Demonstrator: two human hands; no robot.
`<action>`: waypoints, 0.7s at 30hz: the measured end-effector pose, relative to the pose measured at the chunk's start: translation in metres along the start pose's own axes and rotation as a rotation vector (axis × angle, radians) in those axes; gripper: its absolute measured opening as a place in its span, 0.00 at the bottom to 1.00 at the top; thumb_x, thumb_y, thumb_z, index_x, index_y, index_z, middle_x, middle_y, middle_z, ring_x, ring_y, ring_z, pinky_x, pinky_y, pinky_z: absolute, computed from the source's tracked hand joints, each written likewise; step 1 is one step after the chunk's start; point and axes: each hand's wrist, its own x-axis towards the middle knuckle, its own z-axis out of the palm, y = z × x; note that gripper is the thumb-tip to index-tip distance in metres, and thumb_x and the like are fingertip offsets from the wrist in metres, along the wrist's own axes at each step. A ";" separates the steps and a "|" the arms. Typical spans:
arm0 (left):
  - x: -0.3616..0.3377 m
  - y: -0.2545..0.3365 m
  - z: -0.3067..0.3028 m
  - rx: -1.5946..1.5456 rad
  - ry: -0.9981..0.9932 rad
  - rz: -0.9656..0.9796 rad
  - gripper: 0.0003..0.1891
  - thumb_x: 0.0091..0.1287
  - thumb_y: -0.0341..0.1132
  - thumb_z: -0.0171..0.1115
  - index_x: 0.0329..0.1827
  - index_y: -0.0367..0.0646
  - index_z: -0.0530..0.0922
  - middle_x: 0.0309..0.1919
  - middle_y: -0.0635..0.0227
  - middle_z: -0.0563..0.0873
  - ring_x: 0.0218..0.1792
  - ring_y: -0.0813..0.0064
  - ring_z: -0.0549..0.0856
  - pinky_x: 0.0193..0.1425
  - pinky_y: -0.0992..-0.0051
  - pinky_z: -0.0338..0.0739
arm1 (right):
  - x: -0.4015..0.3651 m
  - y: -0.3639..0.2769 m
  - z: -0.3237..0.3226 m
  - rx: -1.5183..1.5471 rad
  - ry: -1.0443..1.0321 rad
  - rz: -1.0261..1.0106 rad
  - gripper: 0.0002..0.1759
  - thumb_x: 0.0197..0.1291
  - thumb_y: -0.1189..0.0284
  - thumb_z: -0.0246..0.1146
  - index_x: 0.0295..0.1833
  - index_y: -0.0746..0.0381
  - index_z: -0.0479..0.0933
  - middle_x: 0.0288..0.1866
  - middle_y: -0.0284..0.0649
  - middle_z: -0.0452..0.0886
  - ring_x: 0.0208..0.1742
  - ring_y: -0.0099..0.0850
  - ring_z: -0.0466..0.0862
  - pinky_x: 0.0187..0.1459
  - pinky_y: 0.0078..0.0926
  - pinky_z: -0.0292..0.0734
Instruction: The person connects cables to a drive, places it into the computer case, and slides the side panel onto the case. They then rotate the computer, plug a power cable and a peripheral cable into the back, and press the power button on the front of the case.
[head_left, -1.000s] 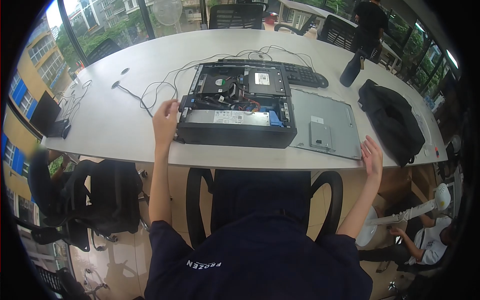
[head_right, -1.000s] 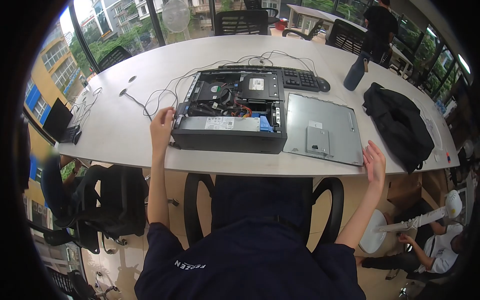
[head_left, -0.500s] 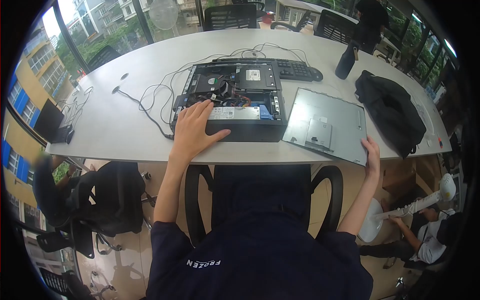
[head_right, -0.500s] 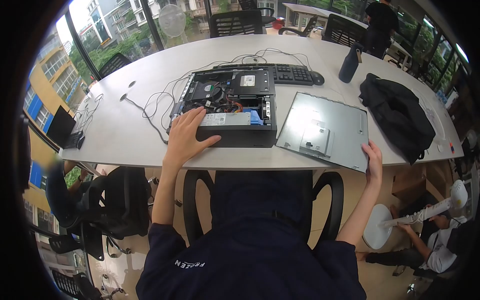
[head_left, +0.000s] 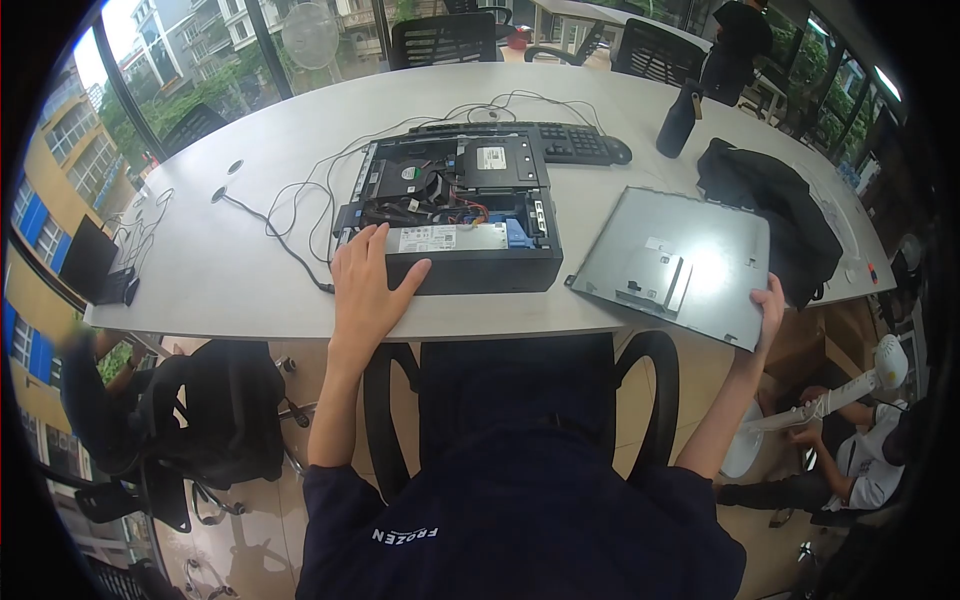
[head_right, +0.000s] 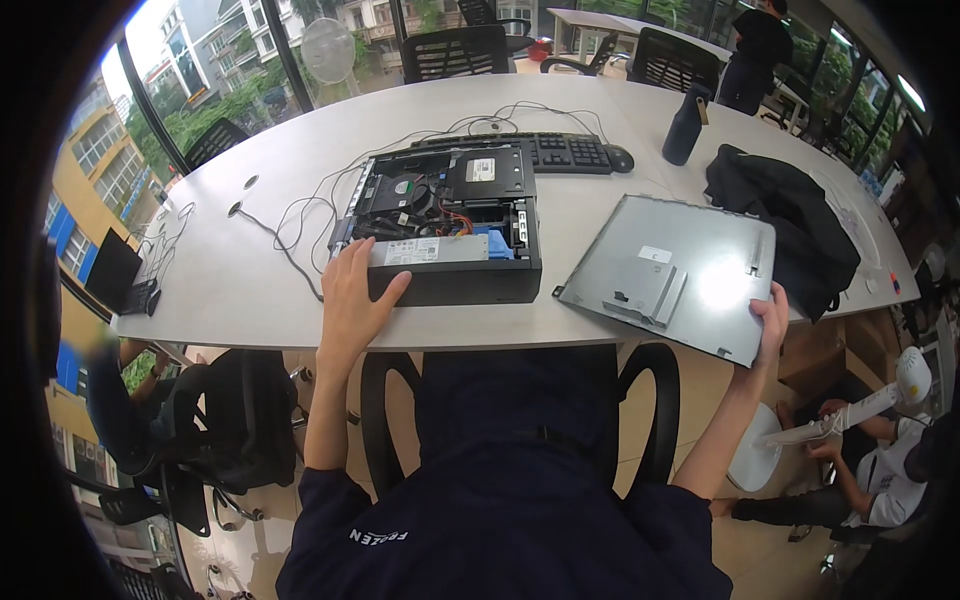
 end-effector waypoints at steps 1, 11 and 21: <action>0.000 0.002 0.000 -0.004 0.000 -0.001 0.36 0.66 0.48 0.71 0.70 0.32 0.72 0.66 0.47 0.76 0.66 0.47 0.73 0.73 0.51 0.62 | -0.002 -0.006 -0.003 -0.017 0.031 -0.032 0.25 0.51 0.70 0.58 0.55 0.69 0.73 0.43 0.43 0.79 0.42 0.29 0.81 0.44 0.21 0.77; 0.011 0.054 -0.001 -0.337 -0.017 0.438 0.34 0.62 0.30 0.73 0.73 0.38 0.72 0.68 0.53 0.76 0.64 0.50 0.78 0.68 0.60 0.72 | -0.035 -0.064 0.014 0.340 0.013 -0.105 0.30 0.53 0.71 0.56 0.64 0.67 0.68 0.54 0.51 0.79 0.50 0.42 0.86 0.52 0.32 0.85; 0.028 0.049 -0.011 -0.502 0.517 0.690 0.13 0.65 0.32 0.70 0.50 0.41 0.78 0.52 0.54 0.88 0.54 0.54 0.87 0.67 0.51 0.78 | -0.076 -0.068 0.145 0.578 -0.394 0.303 0.33 0.53 0.69 0.55 0.66 0.70 0.68 0.55 0.54 0.80 0.53 0.43 0.86 0.57 0.35 0.86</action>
